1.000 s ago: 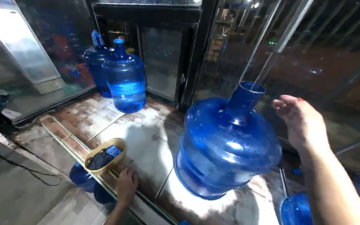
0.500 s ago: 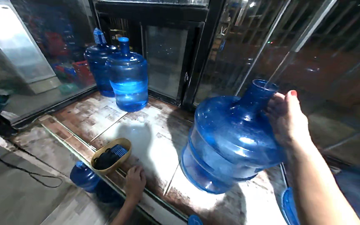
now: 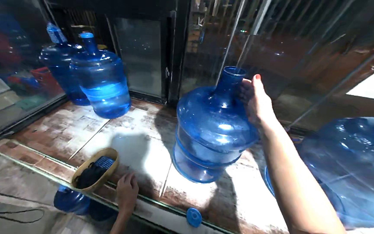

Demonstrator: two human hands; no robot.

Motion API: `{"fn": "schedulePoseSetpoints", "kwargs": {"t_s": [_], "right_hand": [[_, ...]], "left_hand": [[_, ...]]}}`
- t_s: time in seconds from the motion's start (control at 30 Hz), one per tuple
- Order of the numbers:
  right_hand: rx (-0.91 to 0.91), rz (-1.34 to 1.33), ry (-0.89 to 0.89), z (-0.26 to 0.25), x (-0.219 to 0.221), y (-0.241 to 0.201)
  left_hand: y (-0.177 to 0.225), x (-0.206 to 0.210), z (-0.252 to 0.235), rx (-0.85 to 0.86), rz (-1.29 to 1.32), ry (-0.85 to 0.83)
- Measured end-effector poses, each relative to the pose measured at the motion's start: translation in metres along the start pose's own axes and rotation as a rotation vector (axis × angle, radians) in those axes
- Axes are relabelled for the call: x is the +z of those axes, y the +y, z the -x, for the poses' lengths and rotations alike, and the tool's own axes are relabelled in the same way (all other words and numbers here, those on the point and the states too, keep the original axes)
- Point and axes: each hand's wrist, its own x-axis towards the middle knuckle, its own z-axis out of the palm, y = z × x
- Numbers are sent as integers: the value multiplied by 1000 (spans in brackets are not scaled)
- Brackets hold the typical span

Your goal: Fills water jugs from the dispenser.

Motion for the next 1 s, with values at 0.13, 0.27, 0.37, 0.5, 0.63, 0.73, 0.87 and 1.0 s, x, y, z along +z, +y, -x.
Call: {"fn": "schedulePoseSetpoints", "kwargs": {"t_s": [0.13,0.27,0.37,0.5,0.63,0.73,0.87,1.0], "right_hand": [[-31,-10,-45,-2,-1,3],[-57,-25,-69,-3,-3,5],[-75,-41,-76,-2,-4,7],[-81,-36,-89,-4,-6,9],[-81,-22,-101,-4,-7,9],[-107,-17,-110,-5,-8,11],[-125,-27,-115,-5,-9,11],[-122,-48,-105,-6,-9,11]], "left_hand": [[-2,0,1,20,9,15],[-3,1,4,37,5,51],[-2,0,4,32,12,51],[-2,1,4,18,11,50],[-2,0,4,23,4,32],[-3,-2,5,56,4,29],[-3,1,4,43,-7,24],[-1,1,3,23,-19,2]]}}
